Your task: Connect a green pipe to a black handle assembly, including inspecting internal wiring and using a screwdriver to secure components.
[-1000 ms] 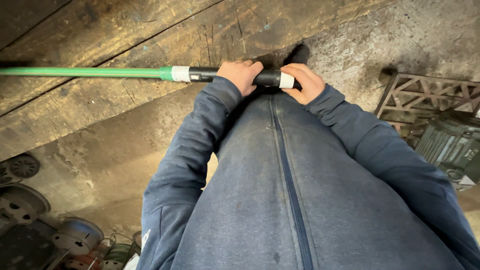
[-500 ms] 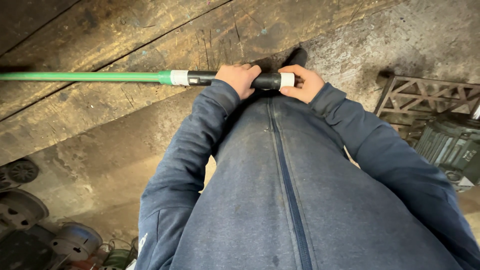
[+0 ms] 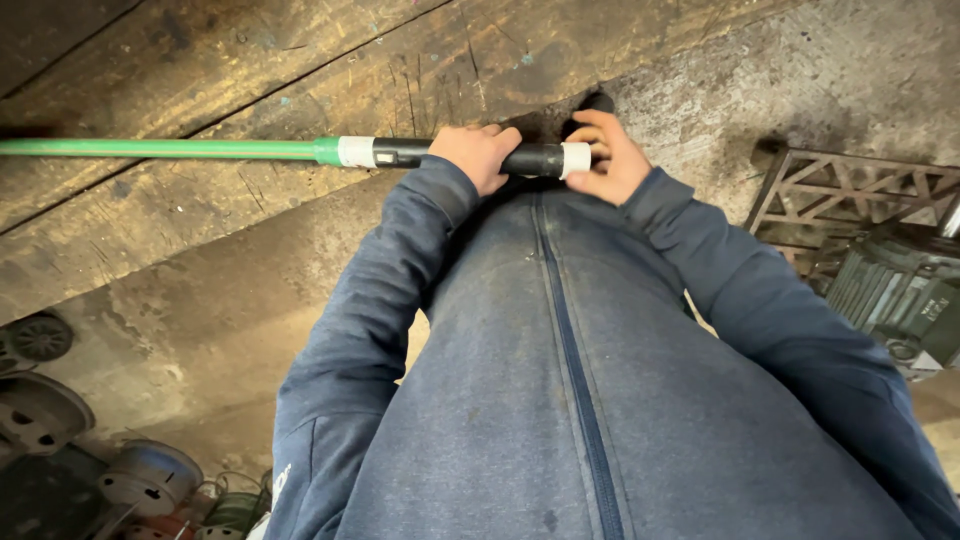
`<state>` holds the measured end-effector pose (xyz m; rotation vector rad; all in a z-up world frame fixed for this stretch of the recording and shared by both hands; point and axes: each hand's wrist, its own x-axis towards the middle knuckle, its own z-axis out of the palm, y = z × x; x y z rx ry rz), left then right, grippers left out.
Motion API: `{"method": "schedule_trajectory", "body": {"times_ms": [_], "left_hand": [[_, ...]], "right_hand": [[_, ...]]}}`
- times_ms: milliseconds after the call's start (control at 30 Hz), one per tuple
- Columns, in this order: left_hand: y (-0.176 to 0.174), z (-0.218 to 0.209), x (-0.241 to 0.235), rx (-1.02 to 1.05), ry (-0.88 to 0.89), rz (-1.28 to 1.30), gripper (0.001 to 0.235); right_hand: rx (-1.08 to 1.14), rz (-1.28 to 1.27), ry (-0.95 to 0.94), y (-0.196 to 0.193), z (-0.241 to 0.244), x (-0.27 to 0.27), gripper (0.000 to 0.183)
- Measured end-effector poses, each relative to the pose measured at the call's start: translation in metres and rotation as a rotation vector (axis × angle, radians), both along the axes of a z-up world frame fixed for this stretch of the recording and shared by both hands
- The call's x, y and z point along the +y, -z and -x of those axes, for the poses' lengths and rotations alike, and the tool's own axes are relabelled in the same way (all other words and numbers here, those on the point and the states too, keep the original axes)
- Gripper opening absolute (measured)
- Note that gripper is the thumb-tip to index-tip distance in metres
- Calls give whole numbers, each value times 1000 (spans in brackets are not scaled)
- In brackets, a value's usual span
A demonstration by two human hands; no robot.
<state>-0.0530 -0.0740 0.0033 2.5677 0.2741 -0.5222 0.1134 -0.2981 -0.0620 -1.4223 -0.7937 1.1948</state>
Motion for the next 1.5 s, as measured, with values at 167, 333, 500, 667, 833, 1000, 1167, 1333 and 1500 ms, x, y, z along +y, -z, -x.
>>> {"method": "schedule_trajectory", "body": {"times_ms": [167,333,500,667,833,1000,1167,1333,1500], "left_hand": [[-1,-2,1,1,9,2,35],[-1,-1,0,29,0,0,35],[2,0,1,-1,15,-13,36],[-3,-2,1,16,15,-3,37],[-2,-2,2,28,7,-5,37],[-1,-2,1,17,22,5,37],[-2,-3,1,38,22,2,38],[-1,0,-1,19,11,-10,39],[-6,5,-4,-134,-35,-35,40]], "right_hand": [[376,299,-70,8,2,9,47],[269,293,-56,1,8,6,36],[123,260,19,-3,12,-2,46],[-104,6,-23,5,8,-7,47],[256,301,8,19,4,-9,47],[720,149,-31,34,-5,-11,54],[801,183,-146,55,-18,-15,62],[731,238,-206,52,-20,-13,64],[778,122,-170,36,-22,-11,65]]}}
